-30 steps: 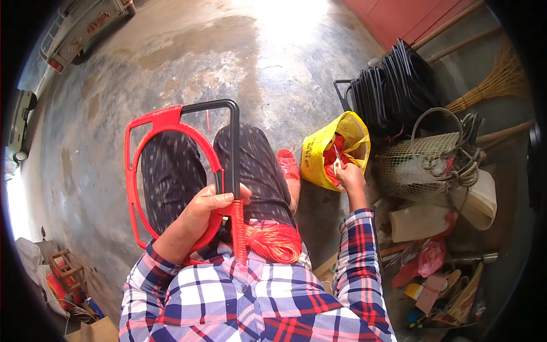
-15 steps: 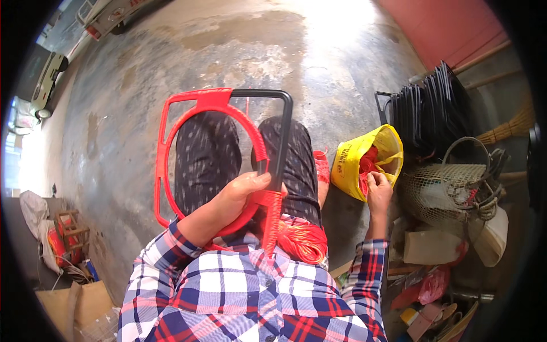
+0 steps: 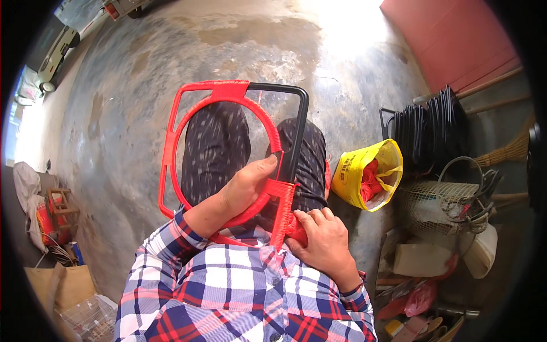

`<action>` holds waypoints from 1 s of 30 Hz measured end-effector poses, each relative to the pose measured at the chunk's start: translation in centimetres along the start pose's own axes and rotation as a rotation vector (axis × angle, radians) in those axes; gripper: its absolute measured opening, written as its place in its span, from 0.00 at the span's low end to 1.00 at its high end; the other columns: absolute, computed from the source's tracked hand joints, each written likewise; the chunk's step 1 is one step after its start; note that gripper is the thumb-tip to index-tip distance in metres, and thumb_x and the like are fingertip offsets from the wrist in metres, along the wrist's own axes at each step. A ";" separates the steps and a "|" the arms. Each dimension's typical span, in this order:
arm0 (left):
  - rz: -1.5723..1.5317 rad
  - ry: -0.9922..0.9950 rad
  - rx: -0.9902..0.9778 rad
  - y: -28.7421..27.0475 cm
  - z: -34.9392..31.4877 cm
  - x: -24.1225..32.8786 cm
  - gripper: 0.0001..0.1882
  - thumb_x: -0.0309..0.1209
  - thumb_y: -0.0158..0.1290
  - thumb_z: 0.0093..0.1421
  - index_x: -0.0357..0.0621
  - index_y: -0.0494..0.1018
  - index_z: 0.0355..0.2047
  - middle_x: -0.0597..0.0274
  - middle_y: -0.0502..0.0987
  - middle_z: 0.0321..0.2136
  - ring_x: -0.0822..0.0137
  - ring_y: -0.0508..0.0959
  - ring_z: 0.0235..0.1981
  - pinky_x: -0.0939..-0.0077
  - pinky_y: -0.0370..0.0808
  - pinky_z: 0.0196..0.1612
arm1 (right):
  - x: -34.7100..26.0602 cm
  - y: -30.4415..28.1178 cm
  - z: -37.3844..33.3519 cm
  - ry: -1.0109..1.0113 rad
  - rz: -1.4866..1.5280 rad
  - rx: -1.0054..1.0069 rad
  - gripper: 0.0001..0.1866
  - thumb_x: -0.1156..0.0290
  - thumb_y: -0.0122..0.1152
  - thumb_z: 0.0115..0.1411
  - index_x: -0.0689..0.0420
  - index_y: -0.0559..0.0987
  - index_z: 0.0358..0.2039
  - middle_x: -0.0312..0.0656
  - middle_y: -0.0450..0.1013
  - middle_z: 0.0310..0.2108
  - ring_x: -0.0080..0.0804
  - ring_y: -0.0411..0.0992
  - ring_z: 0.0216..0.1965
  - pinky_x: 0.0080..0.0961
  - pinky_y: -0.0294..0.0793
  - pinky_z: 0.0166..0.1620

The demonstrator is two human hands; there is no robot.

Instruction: Wrapping a red plastic frame with red nylon rope by hand.

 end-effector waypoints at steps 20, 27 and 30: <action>0.247 0.225 0.004 -3.3 -5.1 4.5 0.13 0.26 0.57 0.60 0.39 0.73 0.46 0.69 0.76 0.31 0.80 0.71 0.27 0.85 0.68 0.32 | 1.3 1.2 -2.3 0.100 1.899 0.256 0.26 0.57 0.55 0.43 0.60 0.69 0.40 0.52 0.72 0.34 0.48 0.69 0.42 0.49 0.65 0.55; 0.217 0.226 -0.016 -3.5 -4.6 4.6 0.15 0.26 0.56 0.60 0.40 0.72 0.47 0.69 0.76 0.32 0.80 0.71 0.27 0.86 0.68 0.32 | 1.5 2.8 -3.3 0.118 2.017 0.194 0.26 0.58 0.57 0.43 0.60 0.70 0.41 0.50 0.74 0.31 0.48 0.71 0.39 0.48 0.64 0.55; 0.221 0.234 -0.009 -3.3 -4.4 4.5 0.11 0.26 0.57 0.60 0.40 0.72 0.42 0.67 0.75 0.28 0.78 0.72 0.25 0.83 0.70 0.31 | 1.5 2.6 -3.5 0.076 2.028 0.201 0.26 0.58 0.57 0.44 0.60 0.70 0.42 0.49 0.74 0.31 0.47 0.71 0.39 0.48 0.64 0.55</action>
Point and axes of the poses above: each hand's wrist, its own z-axis towards the middle knuckle, its own y-axis out of the palm, x = y × z, the point moved 10 cm from there along z, towards the middle knuckle
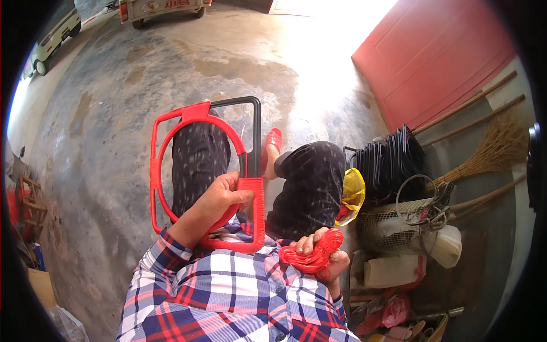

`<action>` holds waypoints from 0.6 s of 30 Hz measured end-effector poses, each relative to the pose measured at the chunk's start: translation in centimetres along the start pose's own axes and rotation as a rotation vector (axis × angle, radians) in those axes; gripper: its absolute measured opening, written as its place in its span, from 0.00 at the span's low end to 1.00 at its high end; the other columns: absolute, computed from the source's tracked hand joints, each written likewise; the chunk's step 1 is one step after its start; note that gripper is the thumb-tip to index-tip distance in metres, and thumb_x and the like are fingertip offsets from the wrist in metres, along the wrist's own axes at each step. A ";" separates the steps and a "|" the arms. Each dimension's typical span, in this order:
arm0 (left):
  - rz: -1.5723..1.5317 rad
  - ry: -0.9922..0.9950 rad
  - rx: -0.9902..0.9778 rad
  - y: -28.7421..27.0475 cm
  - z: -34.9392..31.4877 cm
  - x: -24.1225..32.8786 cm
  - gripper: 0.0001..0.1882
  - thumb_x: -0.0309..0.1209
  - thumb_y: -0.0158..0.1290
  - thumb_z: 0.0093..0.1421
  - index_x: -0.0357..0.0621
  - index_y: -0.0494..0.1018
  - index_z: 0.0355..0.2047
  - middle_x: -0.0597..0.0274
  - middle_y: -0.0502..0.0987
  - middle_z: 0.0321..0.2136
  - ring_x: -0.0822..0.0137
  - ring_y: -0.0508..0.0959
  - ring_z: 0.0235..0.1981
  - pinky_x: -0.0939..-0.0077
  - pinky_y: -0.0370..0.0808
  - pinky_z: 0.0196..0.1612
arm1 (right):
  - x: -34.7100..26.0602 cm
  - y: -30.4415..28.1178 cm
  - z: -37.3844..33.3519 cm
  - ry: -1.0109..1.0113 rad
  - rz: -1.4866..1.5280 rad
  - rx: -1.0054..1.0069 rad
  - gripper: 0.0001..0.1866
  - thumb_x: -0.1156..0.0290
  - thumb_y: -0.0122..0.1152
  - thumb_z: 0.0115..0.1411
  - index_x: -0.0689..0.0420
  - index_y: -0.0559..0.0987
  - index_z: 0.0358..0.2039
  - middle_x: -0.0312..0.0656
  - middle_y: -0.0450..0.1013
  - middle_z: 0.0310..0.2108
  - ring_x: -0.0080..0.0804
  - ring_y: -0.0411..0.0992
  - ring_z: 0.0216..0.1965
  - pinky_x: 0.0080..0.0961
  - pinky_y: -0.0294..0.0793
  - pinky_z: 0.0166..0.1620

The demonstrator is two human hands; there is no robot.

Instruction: Wrapping a red plastic frame with red nylon rope by hand.

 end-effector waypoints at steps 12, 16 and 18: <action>0.025 -0.053 -0.065 0.8 0.1 -0.7 0.14 0.27 0.56 0.61 0.39 0.72 0.47 0.67 0.78 0.34 0.80 0.73 0.29 0.86 0.69 0.33 | 0.3 -0.1 -0.1 -0.006 0.011 0.038 0.25 0.56 0.57 0.45 0.60 0.70 0.41 0.47 0.73 0.30 0.45 0.70 0.38 0.46 0.65 0.53; 0.021 -0.076 -0.085 1.3 0.4 -1.0 0.15 0.26 0.56 0.60 0.39 0.72 0.47 0.66 0.78 0.34 0.78 0.76 0.31 0.85 0.69 0.34 | 0.3 -0.3 0.1 -0.018 0.044 0.047 0.27 0.57 0.55 0.42 0.62 0.70 0.41 0.52 0.73 0.31 0.46 0.70 0.39 0.46 0.64 0.54; 0.043 -0.091 -0.084 1.5 0.4 -1.1 0.15 0.26 0.56 0.60 0.38 0.72 0.47 0.65 0.78 0.34 0.78 0.76 0.31 0.85 0.70 0.34 | 0.2 -0.4 0.2 -0.026 0.046 0.048 0.27 0.57 0.55 0.42 0.62 0.70 0.41 0.52 0.73 0.31 0.47 0.70 0.40 0.46 0.65 0.54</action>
Point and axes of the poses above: each hand's wrist, its own z-axis towards the middle knuckle, its own y-axis out of the palm, x = y × z, the point moved 10 cm from there along z, towards the middle knuckle
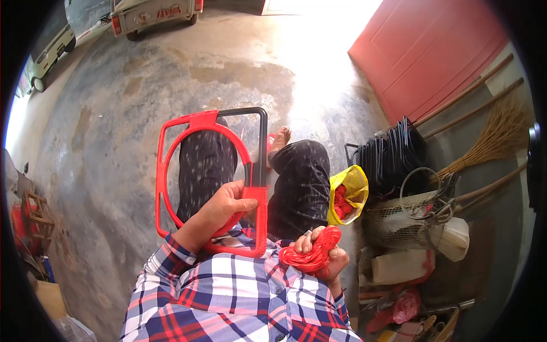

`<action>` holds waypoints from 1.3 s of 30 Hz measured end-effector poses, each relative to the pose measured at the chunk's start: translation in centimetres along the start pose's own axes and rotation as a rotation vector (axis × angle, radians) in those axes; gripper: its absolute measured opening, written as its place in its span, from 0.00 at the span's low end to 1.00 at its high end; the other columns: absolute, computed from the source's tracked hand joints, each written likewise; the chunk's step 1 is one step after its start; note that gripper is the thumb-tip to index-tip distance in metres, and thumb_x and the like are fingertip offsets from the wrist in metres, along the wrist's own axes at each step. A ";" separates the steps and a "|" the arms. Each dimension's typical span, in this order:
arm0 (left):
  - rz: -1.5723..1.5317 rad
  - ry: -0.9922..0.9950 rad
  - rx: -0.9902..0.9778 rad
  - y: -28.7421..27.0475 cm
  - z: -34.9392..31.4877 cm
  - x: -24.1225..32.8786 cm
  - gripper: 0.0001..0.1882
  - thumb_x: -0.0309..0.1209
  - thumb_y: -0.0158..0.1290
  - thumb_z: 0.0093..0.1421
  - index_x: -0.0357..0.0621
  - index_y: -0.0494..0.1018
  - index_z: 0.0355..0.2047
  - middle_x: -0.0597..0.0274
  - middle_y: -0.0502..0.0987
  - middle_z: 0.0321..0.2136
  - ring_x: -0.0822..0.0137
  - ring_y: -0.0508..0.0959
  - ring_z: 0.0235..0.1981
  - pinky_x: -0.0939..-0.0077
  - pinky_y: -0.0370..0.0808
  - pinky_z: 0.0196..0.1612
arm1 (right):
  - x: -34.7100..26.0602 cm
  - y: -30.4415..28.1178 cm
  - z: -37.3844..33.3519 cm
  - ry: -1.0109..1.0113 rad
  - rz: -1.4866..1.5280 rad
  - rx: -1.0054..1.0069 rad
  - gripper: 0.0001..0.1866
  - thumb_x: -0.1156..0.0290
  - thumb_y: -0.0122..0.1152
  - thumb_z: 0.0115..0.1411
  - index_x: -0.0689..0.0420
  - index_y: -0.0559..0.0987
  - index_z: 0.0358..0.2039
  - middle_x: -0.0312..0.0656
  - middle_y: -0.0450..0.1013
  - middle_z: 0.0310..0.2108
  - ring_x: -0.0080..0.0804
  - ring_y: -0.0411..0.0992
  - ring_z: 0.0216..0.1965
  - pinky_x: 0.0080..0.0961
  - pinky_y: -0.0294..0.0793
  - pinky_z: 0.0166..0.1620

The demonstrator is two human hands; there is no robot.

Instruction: Wrapping a red plastic frame with red nylon rope by hand.

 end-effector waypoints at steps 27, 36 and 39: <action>0.078 -0.109 0.031 0.1 0.4 -1.7 0.13 0.24 0.56 0.60 0.39 0.72 0.46 0.64 0.79 0.34 0.77 0.76 0.30 0.83 0.71 0.33 | 0.9 -3.4 0.1 0.037 0.085 0.041 0.25 0.55 0.54 0.48 0.59 0.70 0.43 0.45 0.71 0.31 0.42 0.70 0.39 0.46 0.67 0.52; 0.201 -0.169 0.024 1.5 0.8 -1.9 0.12 0.25 0.57 0.59 0.38 0.73 0.43 0.62 0.78 0.32 0.76 0.75 0.29 0.83 0.71 0.33 | 0.8 -4.0 -0.4 -0.025 0.081 0.061 0.26 0.55 0.54 0.47 0.60 0.70 0.42 0.44 0.71 0.30 0.42 0.70 0.38 0.42 0.67 0.52; 0.245 -0.135 -0.005 2.5 0.9 -1.1 0.13 0.27 0.57 0.60 0.38 0.72 0.44 0.63 0.78 0.33 0.77 0.75 0.29 0.83 0.71 0.33 | 0.7 -3.9 -0.3 -0.051 0.093 0.016 0.25 0.55 0.55 0.49 0.60 0.70 0.42 0.43 0.70 0.29 0.41 0.69 0.37 0.41 0.66 0.52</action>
Point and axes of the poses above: each hand's wrist, its own z-axis towards the middle knuckle, its own y-axis out of the palm, x = y × z, the point moved 10 cm from there along z, towards the middle knuckle
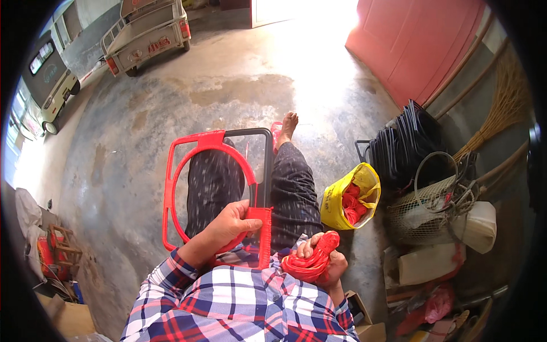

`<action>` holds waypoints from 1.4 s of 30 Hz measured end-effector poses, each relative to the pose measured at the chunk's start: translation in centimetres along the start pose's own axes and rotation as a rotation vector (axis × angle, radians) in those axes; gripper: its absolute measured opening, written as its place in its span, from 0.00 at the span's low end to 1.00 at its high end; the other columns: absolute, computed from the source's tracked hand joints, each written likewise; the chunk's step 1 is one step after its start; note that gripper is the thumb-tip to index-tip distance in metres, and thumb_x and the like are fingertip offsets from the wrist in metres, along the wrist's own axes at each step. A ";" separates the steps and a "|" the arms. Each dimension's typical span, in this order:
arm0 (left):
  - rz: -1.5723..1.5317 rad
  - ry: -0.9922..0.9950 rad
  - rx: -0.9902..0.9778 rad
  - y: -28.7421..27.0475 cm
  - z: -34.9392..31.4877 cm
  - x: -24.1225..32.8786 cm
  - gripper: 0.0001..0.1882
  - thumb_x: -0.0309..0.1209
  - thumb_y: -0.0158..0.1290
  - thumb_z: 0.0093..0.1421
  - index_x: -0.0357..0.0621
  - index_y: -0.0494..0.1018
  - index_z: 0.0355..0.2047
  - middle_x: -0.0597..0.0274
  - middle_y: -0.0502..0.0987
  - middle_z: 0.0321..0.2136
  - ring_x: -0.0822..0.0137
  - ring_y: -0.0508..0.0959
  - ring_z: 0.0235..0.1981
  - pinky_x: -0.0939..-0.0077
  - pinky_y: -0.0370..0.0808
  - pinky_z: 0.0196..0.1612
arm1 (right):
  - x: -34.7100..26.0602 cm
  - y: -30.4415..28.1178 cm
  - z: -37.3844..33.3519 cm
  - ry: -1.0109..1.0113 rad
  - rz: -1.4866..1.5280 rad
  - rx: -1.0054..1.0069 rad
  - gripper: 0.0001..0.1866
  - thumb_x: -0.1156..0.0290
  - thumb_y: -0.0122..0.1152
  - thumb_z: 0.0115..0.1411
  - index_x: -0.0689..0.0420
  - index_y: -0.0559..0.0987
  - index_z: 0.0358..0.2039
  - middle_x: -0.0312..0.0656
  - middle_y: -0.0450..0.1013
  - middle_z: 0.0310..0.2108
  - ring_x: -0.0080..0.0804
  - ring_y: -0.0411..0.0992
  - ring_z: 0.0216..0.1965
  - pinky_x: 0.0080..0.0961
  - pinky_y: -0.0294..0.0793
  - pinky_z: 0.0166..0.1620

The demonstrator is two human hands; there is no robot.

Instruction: Wrapping a red plastic frame with red nylon rope by hand.

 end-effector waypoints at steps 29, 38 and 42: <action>0.801 0.783 -0.036 10.7 -1.3 11.2 0.25 0.48 0.43 0.67 0.31 0.64 0.40 0.39 0.71 0.18 0.38 0.75 0.24 0.54 0.70 0.25 | 1.2 -2.0 -0.5 0.094 -0.012 0.052 0.23 0.62 0.58 0.50 0.63 0.70 0.43 0.47 0.71 0.31 0.41 0.70 0.38 0.38 0.71 0.46; 0.712 0.926 0.085 9.1 4.0 7.7 0.27 0.49 0.34 0.70 0.34 0.68 0.31 0.38 0.69 0.18 0.35 0.73 0.25 0.52 0.69 0.25 | 1.0 -2.7 -0.5 0.001 -0.107 0.068 0.22 0.57 0.54 0.52 0.60 0.70 0.42 0.44 0.69 0.29 0.39 0.67 0.34 0.38 0.69 0.44; 0.692 0.687 0.125 5.0 7.3 0.6 0.28 0.50 0.32 0.70 0.37 0.70 0.30 0.36 0.72 0.22 0.35 0.75 0.29 0.50 0.69 0.29 | 1.6 -2.5 -1.2 0.079 0.008 0.086 0.18 0.60 0.52 0.59 0.57 0.71 0.46 0.46 0.71 0.33 0.44 0.71 0.38 0.47 0.71 0.48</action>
Point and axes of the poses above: each hand's wrist, its own z-axis towards the middle knuckle, its own y-axis out of the palm, x = y × z, the point moved 10 cm from there along z, towards the middle knuckle
